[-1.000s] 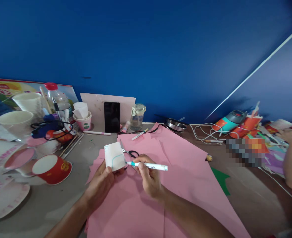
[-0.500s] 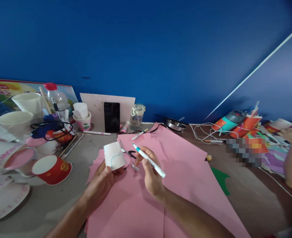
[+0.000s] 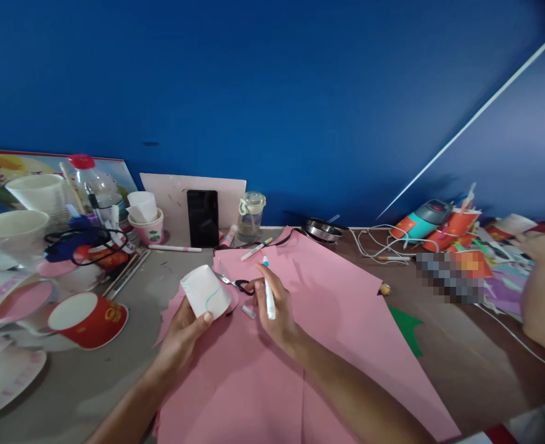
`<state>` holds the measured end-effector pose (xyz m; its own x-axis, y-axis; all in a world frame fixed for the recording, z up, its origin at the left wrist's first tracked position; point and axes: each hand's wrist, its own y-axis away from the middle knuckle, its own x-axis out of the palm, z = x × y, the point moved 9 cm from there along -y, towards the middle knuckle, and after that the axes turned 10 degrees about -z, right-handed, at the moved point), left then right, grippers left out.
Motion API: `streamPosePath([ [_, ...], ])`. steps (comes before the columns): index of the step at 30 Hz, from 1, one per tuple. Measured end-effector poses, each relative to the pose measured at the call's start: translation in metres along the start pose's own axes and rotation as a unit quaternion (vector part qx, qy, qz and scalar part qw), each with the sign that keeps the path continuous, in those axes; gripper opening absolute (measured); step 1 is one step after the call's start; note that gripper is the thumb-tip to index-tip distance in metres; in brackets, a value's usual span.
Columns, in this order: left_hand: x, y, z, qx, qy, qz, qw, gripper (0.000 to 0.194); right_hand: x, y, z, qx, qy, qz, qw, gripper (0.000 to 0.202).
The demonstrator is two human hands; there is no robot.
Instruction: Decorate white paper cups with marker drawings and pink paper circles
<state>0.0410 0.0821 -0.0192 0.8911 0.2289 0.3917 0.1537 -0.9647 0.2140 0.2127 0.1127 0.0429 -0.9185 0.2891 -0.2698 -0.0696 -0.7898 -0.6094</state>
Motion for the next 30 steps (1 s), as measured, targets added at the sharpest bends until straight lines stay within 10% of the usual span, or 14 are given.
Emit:
streamPosePath([
  [7, -0.005, 0.002, -0.011, 0.075, -0.107, -0.064, 0.989, 0.052, 0.026, 0.007, -0.001, -0.024, 0.269, 0.229, 0.935, 0.031],
  [16, 0.000, 0.010, -0.010, 0.093, -0.198, -0.063, 0.974, 0.056, 0.040, 0.033, 0.005, -0.074, 0.325, 0.357, 0.873, 0.038],
  [30, -0.024, 0.013, -0.042, 0.137, -0.265, -0.237, 0.925, 0.054, 0.013, -0.002, 0.013, -0.058, 0.207, 0.135, 0.967, 0.044],
])
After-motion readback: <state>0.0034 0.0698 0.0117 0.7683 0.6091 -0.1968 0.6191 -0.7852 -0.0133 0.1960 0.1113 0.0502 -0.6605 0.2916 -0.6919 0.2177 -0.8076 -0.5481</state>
